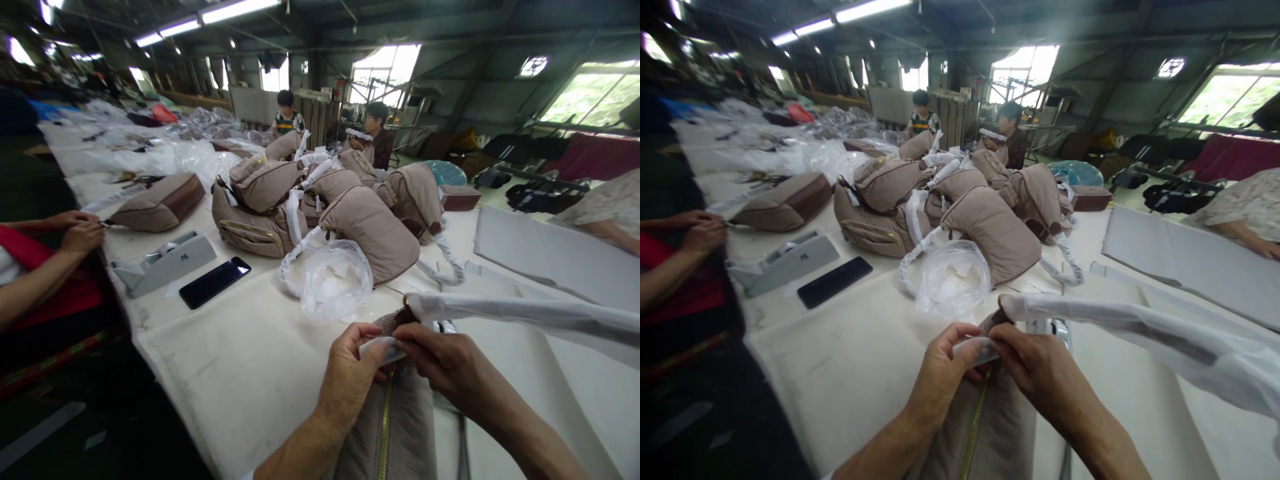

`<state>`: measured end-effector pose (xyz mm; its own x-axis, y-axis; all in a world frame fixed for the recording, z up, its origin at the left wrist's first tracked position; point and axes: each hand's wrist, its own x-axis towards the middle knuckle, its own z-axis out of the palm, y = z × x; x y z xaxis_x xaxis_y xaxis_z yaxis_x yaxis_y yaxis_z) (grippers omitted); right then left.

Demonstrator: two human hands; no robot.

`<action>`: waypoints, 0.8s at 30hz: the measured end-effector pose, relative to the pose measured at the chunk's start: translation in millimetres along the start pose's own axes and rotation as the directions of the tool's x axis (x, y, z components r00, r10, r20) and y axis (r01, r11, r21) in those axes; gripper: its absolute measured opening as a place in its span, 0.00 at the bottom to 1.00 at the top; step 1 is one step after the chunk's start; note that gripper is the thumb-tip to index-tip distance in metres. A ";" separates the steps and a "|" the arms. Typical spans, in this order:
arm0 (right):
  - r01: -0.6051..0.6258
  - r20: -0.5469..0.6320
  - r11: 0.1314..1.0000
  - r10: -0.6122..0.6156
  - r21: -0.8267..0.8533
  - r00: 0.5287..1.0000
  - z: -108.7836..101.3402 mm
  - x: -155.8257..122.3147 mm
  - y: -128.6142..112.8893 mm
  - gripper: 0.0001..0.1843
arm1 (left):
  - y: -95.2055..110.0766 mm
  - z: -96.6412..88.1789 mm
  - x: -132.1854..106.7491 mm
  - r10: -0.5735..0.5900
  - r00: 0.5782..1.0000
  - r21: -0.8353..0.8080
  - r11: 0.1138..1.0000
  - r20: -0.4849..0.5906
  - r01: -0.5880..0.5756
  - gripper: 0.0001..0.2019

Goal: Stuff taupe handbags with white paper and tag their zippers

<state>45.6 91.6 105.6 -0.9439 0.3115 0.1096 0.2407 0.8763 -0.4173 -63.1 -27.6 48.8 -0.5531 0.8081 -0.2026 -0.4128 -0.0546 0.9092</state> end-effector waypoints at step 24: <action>-0.258 -0.794 0.966 0.157 0.001 0.587 95.1 -73.4 -11.2 0.17 | 0.7 -14.5 -29.0 -0.063 0.989 0.194 0.980 0.134 0.036 0.11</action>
<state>90.6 23.9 16.4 -0.3365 0.6125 0.7153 0.4758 0.7660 -0.4322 -57.8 -59.6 50.1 -0.4241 0.8811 -0.2092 -0.2844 0.0897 0.9545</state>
